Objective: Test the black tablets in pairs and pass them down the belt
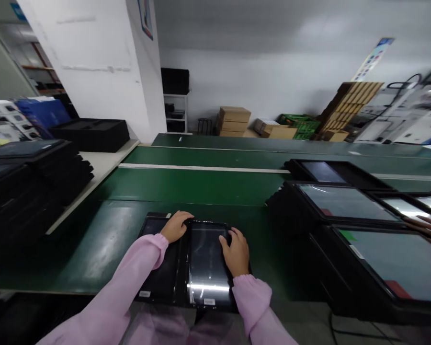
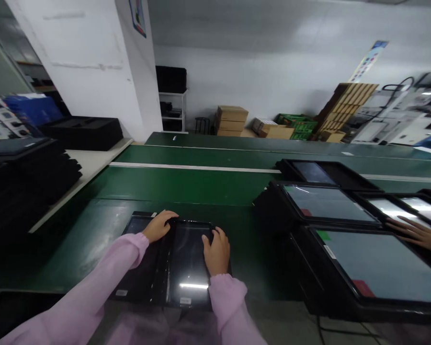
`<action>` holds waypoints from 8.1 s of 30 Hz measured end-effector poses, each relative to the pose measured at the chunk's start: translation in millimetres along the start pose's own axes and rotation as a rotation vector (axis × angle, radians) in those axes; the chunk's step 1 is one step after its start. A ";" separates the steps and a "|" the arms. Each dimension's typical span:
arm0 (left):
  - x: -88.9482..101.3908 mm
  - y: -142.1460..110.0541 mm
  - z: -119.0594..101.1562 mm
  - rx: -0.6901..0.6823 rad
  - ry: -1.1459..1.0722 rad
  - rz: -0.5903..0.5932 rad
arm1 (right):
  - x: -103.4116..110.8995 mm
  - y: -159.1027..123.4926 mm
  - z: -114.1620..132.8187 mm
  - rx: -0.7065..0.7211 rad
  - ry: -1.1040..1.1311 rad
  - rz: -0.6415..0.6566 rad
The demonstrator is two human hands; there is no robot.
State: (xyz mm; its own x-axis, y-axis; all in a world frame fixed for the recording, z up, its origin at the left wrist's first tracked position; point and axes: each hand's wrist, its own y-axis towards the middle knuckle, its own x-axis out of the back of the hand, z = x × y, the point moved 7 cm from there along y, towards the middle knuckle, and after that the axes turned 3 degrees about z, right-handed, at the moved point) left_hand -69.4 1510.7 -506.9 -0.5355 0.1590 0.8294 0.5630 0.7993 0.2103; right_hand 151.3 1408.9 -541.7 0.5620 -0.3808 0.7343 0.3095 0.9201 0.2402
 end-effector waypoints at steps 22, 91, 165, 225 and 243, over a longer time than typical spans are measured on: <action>37.4 -253.3 -1.0 0.402 -0.085 -0.180 | 28.9 -115.2 -15.6 0.126 -0.023 0.347; 38.1 -222.7 31.0 0.684 -0.331 -0.302 | 37.4 -73.9 -25.6 -0.086 -0.127 0.235; 25.5 -224.2 -61.9 0.326 0.263 -0.217 | 16.5 -124.6 33.8 0.258 0.001 0.104; 79.5 -167.4 92.0 0.717 -0.164 -0.464 | 34.2 -110.7 5.2 0.026 0.020 0.056; 82.9 -167.9 90.6 0.735 -0.135 -0.455 | 15.3 -112.9 43.1 0.220 0.038 0.018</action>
State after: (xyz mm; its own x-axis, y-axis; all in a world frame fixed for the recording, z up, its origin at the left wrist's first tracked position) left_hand -265.3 1442.2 -520.3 -0.7057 -0.2360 0.6681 -0.2469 0.9657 0.0804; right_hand 91.8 1303.2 -530.2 0.5954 -0.3637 0.7164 0.1271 0.9231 0.3630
